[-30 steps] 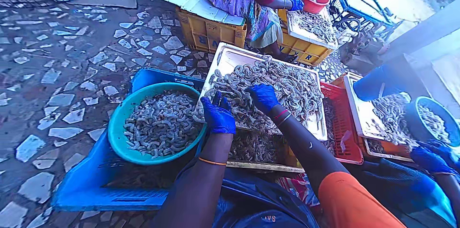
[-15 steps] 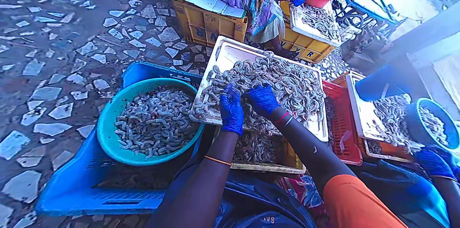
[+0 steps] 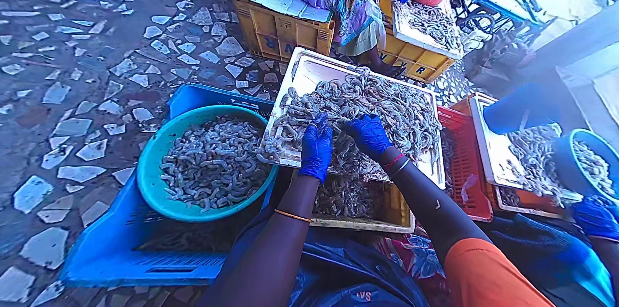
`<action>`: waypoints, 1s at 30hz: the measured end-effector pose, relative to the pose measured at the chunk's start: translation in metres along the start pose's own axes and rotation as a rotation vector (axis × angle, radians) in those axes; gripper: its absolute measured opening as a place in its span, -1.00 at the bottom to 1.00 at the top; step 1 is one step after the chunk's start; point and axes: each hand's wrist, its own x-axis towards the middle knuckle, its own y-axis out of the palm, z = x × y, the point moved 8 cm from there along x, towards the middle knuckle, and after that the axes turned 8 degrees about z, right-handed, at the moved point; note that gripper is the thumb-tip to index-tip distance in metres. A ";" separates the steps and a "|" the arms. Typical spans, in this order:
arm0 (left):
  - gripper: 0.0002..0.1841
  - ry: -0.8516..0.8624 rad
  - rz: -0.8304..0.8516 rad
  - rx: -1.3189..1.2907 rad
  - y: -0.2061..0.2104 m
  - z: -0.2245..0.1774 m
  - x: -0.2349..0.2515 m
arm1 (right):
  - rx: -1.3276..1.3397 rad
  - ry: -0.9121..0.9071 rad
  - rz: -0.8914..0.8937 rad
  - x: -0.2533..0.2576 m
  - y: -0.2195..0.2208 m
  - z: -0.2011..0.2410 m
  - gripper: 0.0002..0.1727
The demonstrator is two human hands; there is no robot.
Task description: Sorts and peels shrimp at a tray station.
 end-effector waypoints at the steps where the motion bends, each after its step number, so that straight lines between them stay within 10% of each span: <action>1: -0.52 0.070 0.062 0.191 0.005 -0.003 0.001 | 0.056 0.039 -0.049 -0.007 -0.013 -0.001 -0.82; 11: -0.62 0.319 0.220 1.155 0.069 -0.013 -0.037 | 0.684 0.411 0.277 -0.080 -0.006 -0.010 -0.57; 22: -0.67 -0.117 0.094 0.601 0.030 0.006 -0.018 | 0.651 0.236 -0.102 -0.109 -0.008 -0.015 -0.59; 27: -0.59 0.147 0.598 0.436 0.068 0.007 -0.032 | 0.996 0.278 -0.054 -0.112 0.000 -0.017 -0.64; 30: -0.60 0.014 0.565 0.777 0.070 0.007 -0.035 | 1.259 0.324 -0.107 -0.110 -0.002 -0.009 -0.74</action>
